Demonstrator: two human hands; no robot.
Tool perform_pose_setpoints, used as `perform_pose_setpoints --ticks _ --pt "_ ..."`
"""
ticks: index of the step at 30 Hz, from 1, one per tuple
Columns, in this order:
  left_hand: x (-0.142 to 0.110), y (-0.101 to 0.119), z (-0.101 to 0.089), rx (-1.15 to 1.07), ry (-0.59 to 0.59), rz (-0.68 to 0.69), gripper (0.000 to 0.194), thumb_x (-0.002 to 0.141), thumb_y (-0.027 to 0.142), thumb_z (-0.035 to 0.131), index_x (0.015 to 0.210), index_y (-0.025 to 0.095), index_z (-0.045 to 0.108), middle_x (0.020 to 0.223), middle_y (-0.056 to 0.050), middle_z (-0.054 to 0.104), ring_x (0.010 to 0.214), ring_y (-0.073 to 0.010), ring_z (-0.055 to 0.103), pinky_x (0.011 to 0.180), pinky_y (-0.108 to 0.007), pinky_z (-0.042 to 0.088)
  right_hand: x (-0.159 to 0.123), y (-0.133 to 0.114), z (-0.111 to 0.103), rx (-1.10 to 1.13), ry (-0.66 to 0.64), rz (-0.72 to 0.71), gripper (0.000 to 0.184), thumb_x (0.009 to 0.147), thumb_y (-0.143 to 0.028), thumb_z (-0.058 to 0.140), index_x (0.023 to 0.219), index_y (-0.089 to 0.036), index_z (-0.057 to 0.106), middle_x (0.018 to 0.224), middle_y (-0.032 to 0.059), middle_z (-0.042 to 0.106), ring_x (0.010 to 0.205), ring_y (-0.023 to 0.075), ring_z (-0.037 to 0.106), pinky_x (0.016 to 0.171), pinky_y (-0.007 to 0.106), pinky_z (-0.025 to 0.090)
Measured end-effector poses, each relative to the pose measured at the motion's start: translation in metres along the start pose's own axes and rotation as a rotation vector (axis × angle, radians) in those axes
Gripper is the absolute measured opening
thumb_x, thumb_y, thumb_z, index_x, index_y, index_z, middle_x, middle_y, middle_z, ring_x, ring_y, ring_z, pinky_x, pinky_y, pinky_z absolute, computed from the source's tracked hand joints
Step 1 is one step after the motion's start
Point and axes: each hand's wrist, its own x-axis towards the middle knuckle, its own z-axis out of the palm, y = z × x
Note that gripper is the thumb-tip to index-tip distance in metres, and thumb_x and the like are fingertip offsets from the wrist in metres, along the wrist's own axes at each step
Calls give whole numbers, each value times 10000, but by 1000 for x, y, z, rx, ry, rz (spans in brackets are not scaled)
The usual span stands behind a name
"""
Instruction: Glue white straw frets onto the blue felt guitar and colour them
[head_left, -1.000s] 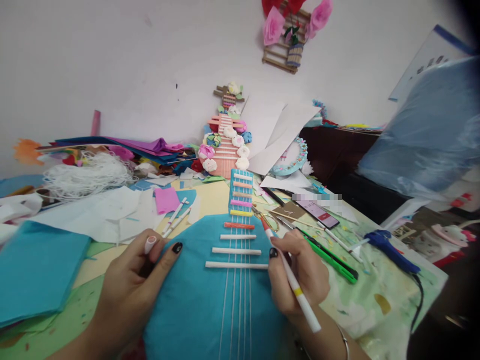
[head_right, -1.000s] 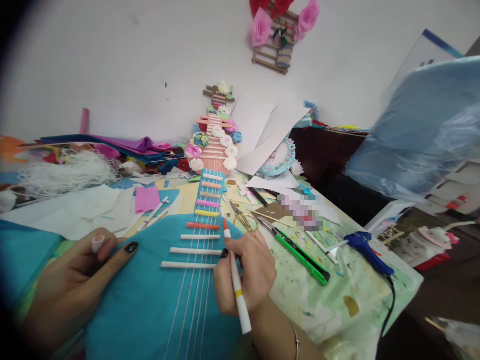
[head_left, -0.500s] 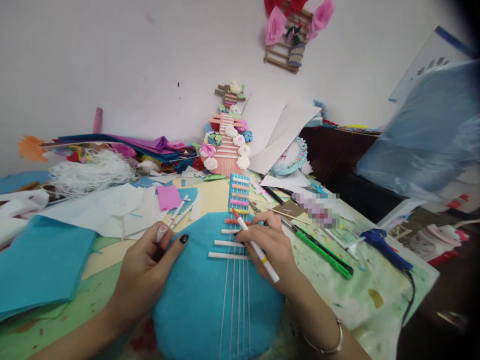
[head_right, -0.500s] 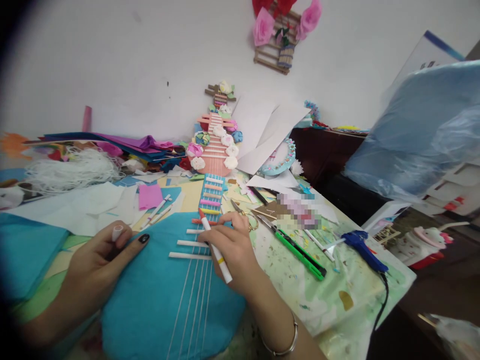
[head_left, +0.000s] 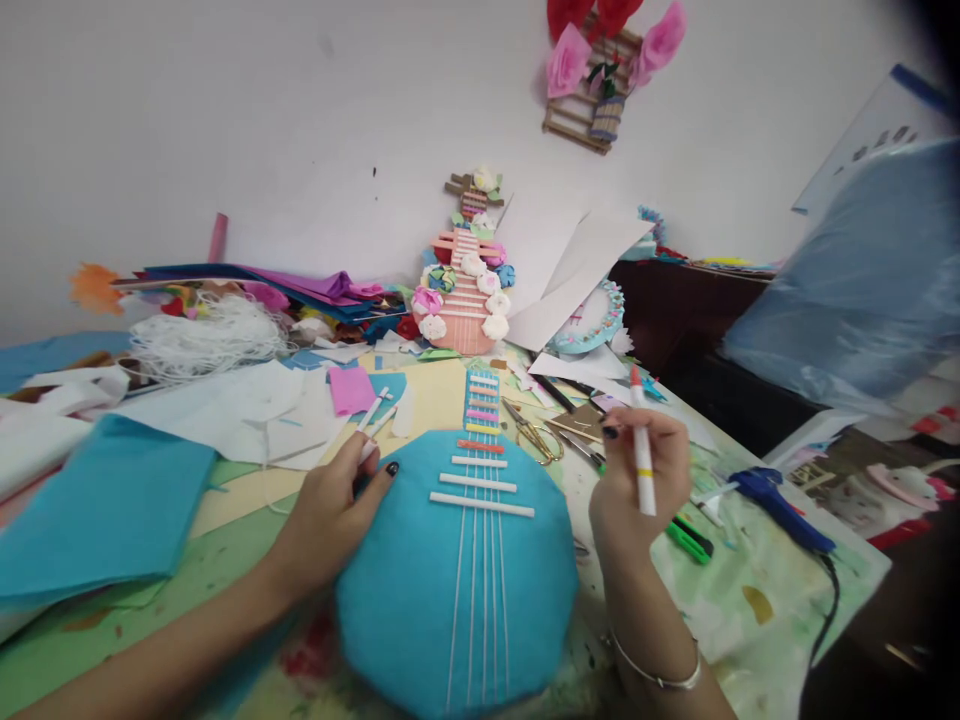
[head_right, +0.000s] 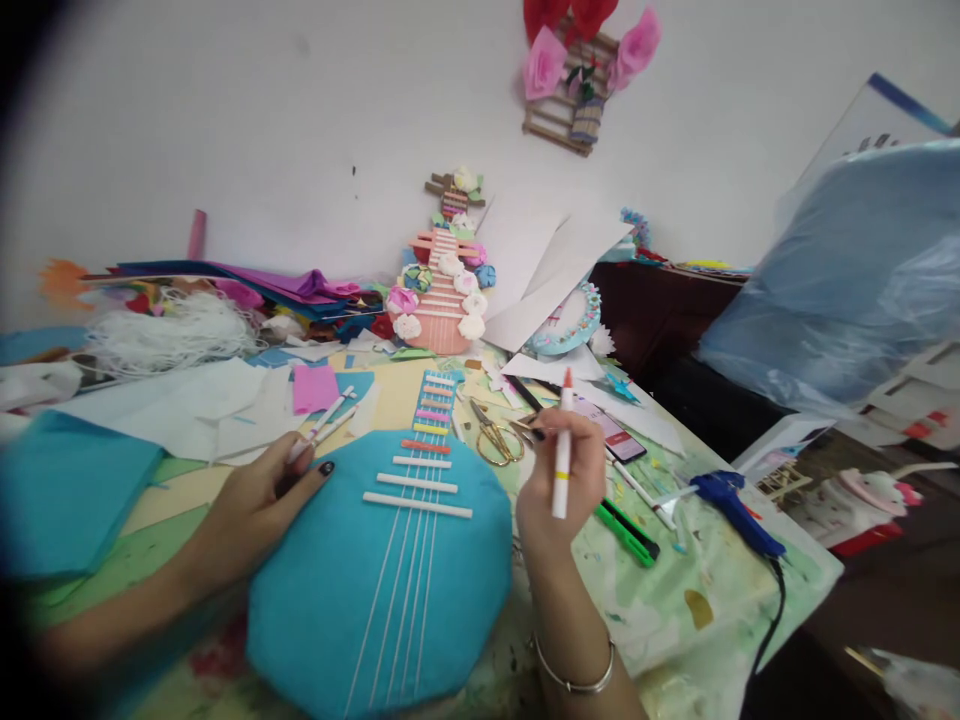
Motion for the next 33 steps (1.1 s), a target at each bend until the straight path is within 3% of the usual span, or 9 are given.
perform_pose_setpoints --ticks 3,5,7,10,12,16,19,25,33 --pt "6 -2 0 194 -84 11 185 848 344 447 715 239 372 595 48 477 542 -171 511 568 -288 354 7 5 -3 43 181 30 112 814 -221 679 844 -189 576 799 16 601 775 171 602 798 349 478" --pt "7 -1 -1 322 -109 14 168 857 357 450 750 234 409 627 21 547 579 -202 567 580 -301 371 9 6 -2 82 165 56 128 796 -250 711 835 -185 608 809 21 600 771 165 591 790 340 475" --pt "6 0 -2 409 -78 39 185 895 387 417 830 221 467 720 -23 625 677 -236 622 617 -322 412 7 5 0 199 -26 134 143 837 -329 671 858 -188 664 785 25 607 733 161 582 746 333 476" --pt "3 2 -3 361 3 206 271 957 361 312 967 198 528 993 -101 676 963 -265 627 803 -379 474 -2 0 5 474 -532 329 422 956 -477 428 907 -194 737 673 37 602 684 183 591 718 372 493" --pt "0 1 -2 244 3 346 288 978 312 284 1028 189 540 1111 -113 651 1075 -245 582 915 -392 460 -9 -3 8 608 -795 433 419 956 -465 428 984 -193 746 636 30 599 675 193 606 730 386 502" --pt "-3 -2 2 75 -68 525 242 990 226 305 1016 189 543 1112 -98 645 1076 -206 565 954 -371 447 -19 -7 10 662 -1023 510 231 874 -332 628 1043 -188 688 726 23 676 684 167 637 707 330 509" --pt "-4 -3 3 28 -85 575 220 984 192 321 941 195 537 1104 -100 650 1057 -206 571 937 -375 457 -20 -8 9 591 -1063 449 152 865 -304 650 935 -170 673 787 50 714 738 170 670 693 314 528" --pt "-5 -2 3 22 -111 560 238 982 205 317 946 196 553 1079 -100 660 1039 -209 589 914 -372 479 -18 -12 9 524 -1098 367 128 867 -272 643 923 -161 669 764 45 714 727 158 681 682 301 542" --pt "-8 -1 3 45 -158 623 219 980 158 335 978 184 553 1109 -101 642 1058 -195 565 925 -347 465 -18 -13 8 512 -1119 366 132 868 -273 636 921 -158 675 765 39 712 718 154 682 690 305 548"
